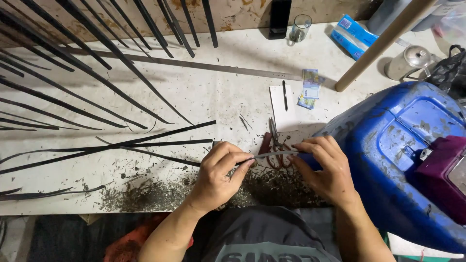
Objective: Cutting black leather or synthetic strips to length and using a specialized press tool to finish the ends.
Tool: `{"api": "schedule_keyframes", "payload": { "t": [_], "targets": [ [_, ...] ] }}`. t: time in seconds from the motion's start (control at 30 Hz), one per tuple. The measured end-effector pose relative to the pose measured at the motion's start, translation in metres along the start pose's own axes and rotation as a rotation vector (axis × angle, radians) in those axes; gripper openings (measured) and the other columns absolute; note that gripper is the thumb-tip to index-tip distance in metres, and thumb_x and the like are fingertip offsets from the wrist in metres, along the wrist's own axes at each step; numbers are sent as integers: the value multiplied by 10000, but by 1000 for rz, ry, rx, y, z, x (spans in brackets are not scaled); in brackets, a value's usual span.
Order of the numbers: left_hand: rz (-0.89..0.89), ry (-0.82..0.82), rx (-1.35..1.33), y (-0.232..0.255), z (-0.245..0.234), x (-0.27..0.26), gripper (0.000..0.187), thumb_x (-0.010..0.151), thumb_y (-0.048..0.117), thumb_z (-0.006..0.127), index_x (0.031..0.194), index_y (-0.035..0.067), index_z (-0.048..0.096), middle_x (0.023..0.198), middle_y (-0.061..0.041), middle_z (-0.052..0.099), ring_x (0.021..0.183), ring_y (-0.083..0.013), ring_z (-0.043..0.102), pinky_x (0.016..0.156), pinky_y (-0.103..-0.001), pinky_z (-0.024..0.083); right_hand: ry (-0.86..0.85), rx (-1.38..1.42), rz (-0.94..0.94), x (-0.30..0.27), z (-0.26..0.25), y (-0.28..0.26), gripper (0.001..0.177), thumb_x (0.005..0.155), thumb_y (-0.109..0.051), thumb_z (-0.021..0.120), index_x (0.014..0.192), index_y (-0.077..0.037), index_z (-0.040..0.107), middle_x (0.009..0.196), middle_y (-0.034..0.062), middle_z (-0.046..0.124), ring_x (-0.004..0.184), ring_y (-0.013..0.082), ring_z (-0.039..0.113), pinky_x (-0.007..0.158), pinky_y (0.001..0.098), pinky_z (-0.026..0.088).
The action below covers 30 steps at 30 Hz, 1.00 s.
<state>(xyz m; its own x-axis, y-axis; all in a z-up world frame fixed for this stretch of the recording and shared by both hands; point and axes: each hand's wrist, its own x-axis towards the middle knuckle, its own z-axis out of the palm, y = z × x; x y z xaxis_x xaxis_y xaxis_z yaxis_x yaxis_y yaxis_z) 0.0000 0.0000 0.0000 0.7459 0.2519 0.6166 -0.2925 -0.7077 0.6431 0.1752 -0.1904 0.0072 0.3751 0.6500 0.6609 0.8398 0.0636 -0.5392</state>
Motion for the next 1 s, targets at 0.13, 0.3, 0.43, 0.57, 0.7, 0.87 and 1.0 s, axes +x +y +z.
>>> {"api": "schedule_keyframes", "payload": {
  "t": [0.13, 0.3, 0.43, 0.57, 0.7, 0.87, 1.0],
  "targets": [
    [-13, -9, 11, 3, -9, 2, 181, 860, -64, 746, 1005, 43, 731, 820, -50, 599, 731, -192, 591, 654, -323, 504, 4, 82, 101, -7, 0, 2, 200, 843, -51, 817, 1027, -17, 749, 888, 121, 717, 703, 272, 609, 630, 356, 519],
    [-45, -20, 18, -2, -10, -4, 167, 863, -54, 748, 999, 38, 728, 827, -59, 609, 739, -202, 608, 654, -336, 511, 28, 230, 188, -12, 3, 6, 132, 848, -32, 796, 974, -7, 763, 850, 130, 751, 651, 285, 620, 617, 365, 516],
    [-42, -19, 20, 0, -11, -3, 167, 859, -47, 759, 997, 43, 729, 829, -59, 613, 738, -207, 616, 647, -342, 513, 30, 299, 224, -10, 3, 6, 93, 860, -15, 777, 951, 0, 768, 821, 133, 753, 622, 269, 610, 604, 357, 508],
    [-50, -27, 28, 1, -12, -3, 165, 860, -43, 761, 999, 40, 728, 833, -67, 621, 747, -221, 628, 646, -350, 521, 38, 344, 206, -9, 4, 9, 56, 863, 2, 767, 918, 1, 777, 790, 124, 746, 607, 252, 608, 601, 342, 508],
    [-45, -35, 32, 0, -13, -2, 174, 862, -47, 757, 1013, 35, 732, 834, -72, 627, 746, -225, 627, 649, -350, 523, 29, 345, 187, -10, 4, 11, 52, 866, 0, 767, 918, 3, 774, 781, 132, 740, 604, 261, 603, 598, 340, 507],
    [-40, -59, 36, 3, -13, 4, 167, 866, -27, 762, 1011, 51, 737, 842, -62, 635, 750, -228, 638, 645, -352, 529, 20, 249, 157, -5, -4, 6, 125, 856, -26, 792, 971, 11, 761, 843, 149, 736, 656, 291, 613, 630, 364, 514],
    [-27, -85, 33, 3, -7, 7, 146, 879, -15, 758, 1000, 63, 743, 831, -55, 633, 743, -244, 640, 639, -352, 535, -40, 99, 33, 4, -13, -2, 160, 868, -6, 781, 1028, -7, 767, 895, 155, 698, 712, 294, 614, 657, 373, 533]
  ]
}}
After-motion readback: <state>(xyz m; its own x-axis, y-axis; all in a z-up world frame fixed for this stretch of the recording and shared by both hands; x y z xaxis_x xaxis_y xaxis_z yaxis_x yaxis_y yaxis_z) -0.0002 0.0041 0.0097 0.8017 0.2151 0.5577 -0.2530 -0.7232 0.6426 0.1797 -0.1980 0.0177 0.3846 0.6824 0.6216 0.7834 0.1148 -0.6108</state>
